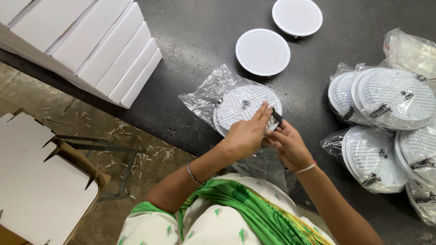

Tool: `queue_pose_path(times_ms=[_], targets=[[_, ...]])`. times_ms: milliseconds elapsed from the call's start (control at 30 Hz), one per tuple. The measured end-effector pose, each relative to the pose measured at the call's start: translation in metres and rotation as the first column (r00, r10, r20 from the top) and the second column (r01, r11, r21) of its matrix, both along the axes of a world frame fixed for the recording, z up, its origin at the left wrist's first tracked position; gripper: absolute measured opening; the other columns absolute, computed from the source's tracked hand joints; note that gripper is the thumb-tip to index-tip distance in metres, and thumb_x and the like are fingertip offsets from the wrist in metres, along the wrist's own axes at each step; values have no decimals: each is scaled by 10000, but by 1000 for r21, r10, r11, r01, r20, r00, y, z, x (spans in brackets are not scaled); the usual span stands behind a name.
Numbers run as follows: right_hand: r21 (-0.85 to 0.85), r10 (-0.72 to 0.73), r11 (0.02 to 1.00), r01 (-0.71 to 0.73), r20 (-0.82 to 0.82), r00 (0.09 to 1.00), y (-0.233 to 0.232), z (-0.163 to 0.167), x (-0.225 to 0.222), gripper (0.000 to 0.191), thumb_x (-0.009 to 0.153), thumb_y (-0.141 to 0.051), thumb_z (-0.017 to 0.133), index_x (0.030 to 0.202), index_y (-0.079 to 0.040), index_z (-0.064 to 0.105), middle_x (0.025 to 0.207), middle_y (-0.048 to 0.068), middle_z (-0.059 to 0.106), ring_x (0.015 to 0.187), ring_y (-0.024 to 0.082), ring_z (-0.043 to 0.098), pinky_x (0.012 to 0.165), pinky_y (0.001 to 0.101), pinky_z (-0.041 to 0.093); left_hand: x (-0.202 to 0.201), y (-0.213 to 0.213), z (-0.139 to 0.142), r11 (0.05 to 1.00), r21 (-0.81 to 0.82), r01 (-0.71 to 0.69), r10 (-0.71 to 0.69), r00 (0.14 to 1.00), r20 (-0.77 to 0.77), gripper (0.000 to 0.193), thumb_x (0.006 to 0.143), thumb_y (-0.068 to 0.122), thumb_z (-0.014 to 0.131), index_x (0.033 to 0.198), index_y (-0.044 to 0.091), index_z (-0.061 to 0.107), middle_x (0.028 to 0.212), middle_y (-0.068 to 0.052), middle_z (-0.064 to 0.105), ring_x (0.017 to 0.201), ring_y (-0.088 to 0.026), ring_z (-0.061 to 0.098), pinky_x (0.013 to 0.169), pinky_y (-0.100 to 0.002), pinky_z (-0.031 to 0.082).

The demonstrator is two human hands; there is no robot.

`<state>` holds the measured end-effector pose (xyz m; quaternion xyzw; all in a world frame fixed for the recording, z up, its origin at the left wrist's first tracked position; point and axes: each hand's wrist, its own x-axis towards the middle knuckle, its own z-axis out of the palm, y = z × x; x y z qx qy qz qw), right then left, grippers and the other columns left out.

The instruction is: The person places round LED panel lights into clear plastic bags one at a time, folds the plastic around each unit, and stacks the wrapped panels with a pile of already wrapped units on the table. They occasionally reach into a large white sack for supplies.

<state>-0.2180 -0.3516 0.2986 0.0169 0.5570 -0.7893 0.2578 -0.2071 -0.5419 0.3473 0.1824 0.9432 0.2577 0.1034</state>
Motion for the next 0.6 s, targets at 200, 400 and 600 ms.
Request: queue_pose_path(times_ms=[200,400,600], targets=[[11,-30,1000,28,153,988,-14,-38,-20,328,962,-142,615,1265,-30,557,1130,104,663,985,184,671,859,335,568,20,13,18,978,117,175,-169,984,-59,1013,696,-156,482,1607,103,121,1685,-74,116,1263,-331,574,846,-382,575],[-108,-12,993,38,231,973,-26,-95,-33,307,951,-88,655,1237,-18,568,1137,138,662,1017,206,681,903,314,590,22,-44,22,985,148,93,-98,995,25,927,960,181,653,1677,204,66,1732,-11,82,1267,-354,600,1022,-467,515],[-274,-19,951,143,410,912,-3,-169,-41,271,975,-106,643,1213,8,584,1151,190,670,1059,252,689,957,340,590,12,-106,-38,955,-293,-42,-30,971,-238,1158,681,210,845,1588,220,125,1680,-19,137,1518,-298,270,1232,-470,194]])
